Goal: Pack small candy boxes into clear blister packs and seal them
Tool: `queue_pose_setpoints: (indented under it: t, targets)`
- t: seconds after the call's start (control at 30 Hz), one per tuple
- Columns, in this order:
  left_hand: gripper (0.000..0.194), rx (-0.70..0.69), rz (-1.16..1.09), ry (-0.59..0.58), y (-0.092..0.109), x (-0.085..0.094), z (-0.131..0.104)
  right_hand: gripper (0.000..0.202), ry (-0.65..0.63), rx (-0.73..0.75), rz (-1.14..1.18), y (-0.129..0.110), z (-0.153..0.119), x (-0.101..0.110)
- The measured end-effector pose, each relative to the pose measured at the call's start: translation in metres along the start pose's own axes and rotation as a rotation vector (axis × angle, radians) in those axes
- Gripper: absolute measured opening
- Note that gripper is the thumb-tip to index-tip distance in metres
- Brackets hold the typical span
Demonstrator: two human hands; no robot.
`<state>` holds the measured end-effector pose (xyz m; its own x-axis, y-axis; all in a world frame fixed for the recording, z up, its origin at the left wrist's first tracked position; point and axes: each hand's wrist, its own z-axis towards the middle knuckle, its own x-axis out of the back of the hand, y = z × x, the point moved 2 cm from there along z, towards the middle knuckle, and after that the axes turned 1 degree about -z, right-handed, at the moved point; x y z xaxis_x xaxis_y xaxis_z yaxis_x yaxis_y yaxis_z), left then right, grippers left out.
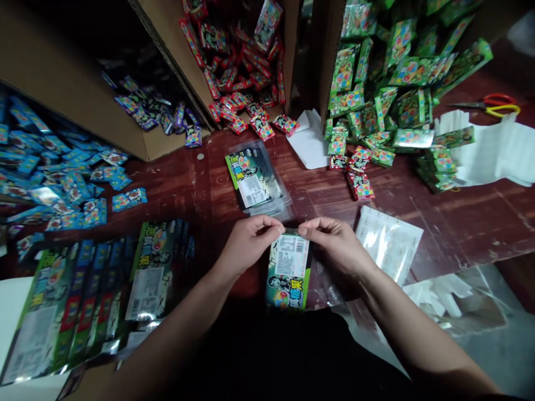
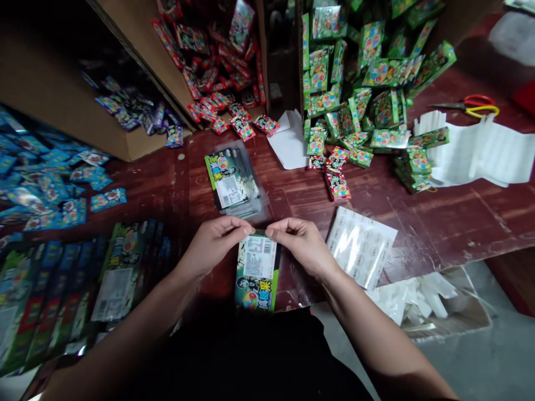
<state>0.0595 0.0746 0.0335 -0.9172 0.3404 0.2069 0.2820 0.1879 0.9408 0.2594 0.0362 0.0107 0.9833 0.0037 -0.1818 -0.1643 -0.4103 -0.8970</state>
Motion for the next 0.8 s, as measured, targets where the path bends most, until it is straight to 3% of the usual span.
queue_pose_setpoints:
  t: [0.17,0.4,0.6,0.7,0.8]
  targets:
    - [0.018,-0.041,-0.001,-0.113,-0.002,-0.001,-0.003,0.025,-0.055,0.029,-0.024,-0.003,-0.010,0.010]
    - [0.019,-0.076,-0.070,-0.191,-0.004,-0.019,0.002,0.025,-0.023,0.068,-0.022,0.000,-0.018,0.031]
    - [0.014,-0.087,-0.012,-0.280,0.000,-0.033,0.011,0.021,-0.107,0.290,-0.225,-0.005,-0.042,0.048]
    - [0.010,-0.140,0.067,-0.334,0.007,-0.054,0.019,0.028,-0.034,0.474,-0.521,-0.014,-0.051,0.077]
    - [0.007,-0.254,0.135,-0.470,0.022,-0.093,0.030,0.036,0.250,0.605,-0.873,-0.028,-0.050,0.132]
